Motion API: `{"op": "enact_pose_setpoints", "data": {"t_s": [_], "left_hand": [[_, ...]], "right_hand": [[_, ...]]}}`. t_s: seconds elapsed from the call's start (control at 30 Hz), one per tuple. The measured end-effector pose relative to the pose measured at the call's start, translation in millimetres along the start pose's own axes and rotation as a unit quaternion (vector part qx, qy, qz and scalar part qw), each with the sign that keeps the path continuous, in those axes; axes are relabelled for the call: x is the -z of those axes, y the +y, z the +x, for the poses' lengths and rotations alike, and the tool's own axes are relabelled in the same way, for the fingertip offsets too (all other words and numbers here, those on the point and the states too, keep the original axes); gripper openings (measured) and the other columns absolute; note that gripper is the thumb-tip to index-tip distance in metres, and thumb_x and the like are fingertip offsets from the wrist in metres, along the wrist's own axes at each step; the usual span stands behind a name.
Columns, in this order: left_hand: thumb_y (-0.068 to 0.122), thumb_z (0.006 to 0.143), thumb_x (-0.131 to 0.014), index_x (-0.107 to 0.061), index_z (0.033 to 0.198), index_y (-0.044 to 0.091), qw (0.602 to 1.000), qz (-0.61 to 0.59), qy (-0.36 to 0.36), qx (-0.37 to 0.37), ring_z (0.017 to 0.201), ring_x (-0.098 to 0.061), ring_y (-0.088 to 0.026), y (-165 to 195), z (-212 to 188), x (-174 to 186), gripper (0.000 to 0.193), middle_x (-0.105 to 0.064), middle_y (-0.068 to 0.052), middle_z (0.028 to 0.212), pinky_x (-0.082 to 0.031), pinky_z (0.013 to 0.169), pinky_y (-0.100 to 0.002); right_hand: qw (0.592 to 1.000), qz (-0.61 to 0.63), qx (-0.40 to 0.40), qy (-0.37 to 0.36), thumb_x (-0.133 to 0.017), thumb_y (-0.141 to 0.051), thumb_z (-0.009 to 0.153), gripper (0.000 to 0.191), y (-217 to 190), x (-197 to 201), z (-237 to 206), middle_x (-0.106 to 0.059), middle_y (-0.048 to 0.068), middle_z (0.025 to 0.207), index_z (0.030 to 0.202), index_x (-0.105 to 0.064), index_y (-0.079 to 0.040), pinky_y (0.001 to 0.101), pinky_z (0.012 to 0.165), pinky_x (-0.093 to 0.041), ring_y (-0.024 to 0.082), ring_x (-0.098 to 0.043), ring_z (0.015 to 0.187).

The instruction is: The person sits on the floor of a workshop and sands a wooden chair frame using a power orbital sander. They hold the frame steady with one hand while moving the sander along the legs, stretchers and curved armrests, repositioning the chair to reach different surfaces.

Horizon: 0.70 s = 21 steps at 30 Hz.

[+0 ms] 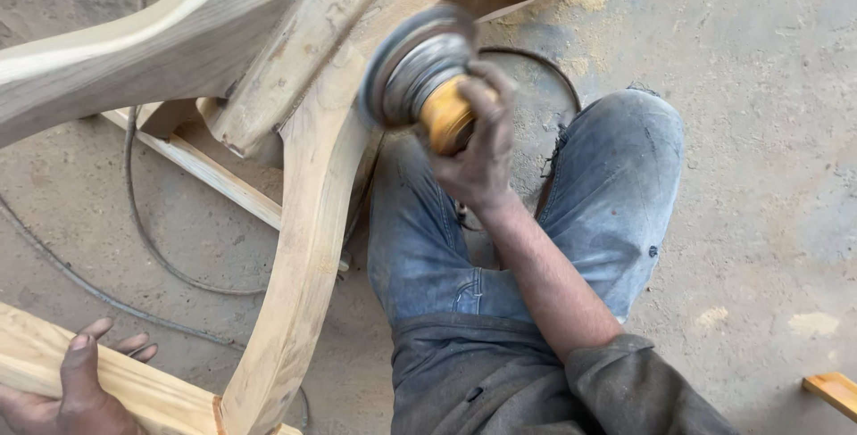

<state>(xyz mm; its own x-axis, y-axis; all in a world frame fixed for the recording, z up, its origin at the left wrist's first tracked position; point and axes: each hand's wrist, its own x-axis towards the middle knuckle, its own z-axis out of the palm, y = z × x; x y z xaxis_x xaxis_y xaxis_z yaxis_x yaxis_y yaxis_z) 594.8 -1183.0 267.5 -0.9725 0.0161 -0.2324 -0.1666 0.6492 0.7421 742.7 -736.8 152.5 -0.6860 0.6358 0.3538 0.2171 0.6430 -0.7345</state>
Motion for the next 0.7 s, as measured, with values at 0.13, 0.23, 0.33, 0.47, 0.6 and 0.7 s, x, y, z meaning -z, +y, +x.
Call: {"op": "enact_pose_setpoints", "data": {"t_s": [0.13,0.23,0.33,0.47,0.6,0.7], "left_hand": [[0.001,0.116,-0.049,-0.014,0.166,-0.006,1.000,-0.009,-0.005,-0.015,0.092,-0.072,-0.037,8,5,-4,0.061,-0.062,-0.034,0.126,-0.066,0.081,-0.046],[0.010,0.114,-0.047,-0.018,0.162,-0.006,0.994,-0.003,-0.044,0.095,0.089,-0.073,-0.037,11,17,-1,0.058,-0.063,-0.034,0.121,-0.066,0.078,-0.047],[0.012,0.112,-0.046,-0.021,0.159,-0.006,0.991,0.001,-0.041,0.128,0.089,-0.074,-0.037,6,20,2,0.057,-0.062,-0.033,0.119,-0.066,0.078,-0.048],[0.000,0.116,-0.048,-0.020,0.160,-0.012,0.999,-0.034,-0.014,-0.017,0.095,-0.073,-0.037,-6,8,5,0.054,-0.059,-0.034,0.124,-0.067,0.083,-0.046],[0.000,0.117,-0.051,-0.020,0.158,-0.013,1.000,-0.003,-0.001,-0.021,0.092,-0.072,-0.037,-12,-1,8,0.053,-0.059,-0.034,0.123,-0.066,0.082,-0.046],[0.000,0.118,-0.050,-0.021,0.160,-0.015,0.999,-0.003,-0.008,-0.039,0.095,-0.072,-0.038,-12,5,8,0.053,-0.059,-0.034,0.122,-0.067,0.083,-0.046]], "right_hand": [[0.998,-0.006,-0.031,0.062,-0.091,-0.015,0.093,0.084,5,-7,-4,-0.038,0.019,0.148,0.149,-0.029,-0.019,0.0470,0.111,-0.055,0.034,-0.048,0.139],[0.998,-0.005,-0.013,0.060,-0.091,-0.015,0.094,0.083,5,-7,-4,-0.038,0.017,0.146,0.149,-0.029,-0.020,0.0459,0.110,-0.056,0.032,-0.048,0.139],[1.000,0.002,-0.021,0.015,-0.091,-0.014,0.086,0.084,2,-5,-2,-0.040,0.019,0.144,0.145,-0.032,-0.019,0.0537,0.115,-0.048,0.034,-0.047,0.137],[0.998,-0.008,-0.013,0.060,-0.092,-0.015,0.094,0.082,-1,-2,2,-0.039,0.015,0.147,0.148,-0.031,-0.020,0.0452,0.116,-0.049,0.030,-0.047,0.136],[0.999,0.020,-0.014,0.021,-0.092,-0.017,0.090,0.082,-5,-3,5,-0.041,0.018,0.145,0.146,-0.033,-0.018,0.0495,0.118,-0.048,0.034,-0.047,0.139],[0.998,-0.019,-0.015,0.061,-0.091,-0.016,0.092,0.082,-6,-5,6,-0.040,0.016,0.145,0.148,-0.031,-0.019,0.0494,0.118,-0.046,0.031,-0.046,0.136]]}}
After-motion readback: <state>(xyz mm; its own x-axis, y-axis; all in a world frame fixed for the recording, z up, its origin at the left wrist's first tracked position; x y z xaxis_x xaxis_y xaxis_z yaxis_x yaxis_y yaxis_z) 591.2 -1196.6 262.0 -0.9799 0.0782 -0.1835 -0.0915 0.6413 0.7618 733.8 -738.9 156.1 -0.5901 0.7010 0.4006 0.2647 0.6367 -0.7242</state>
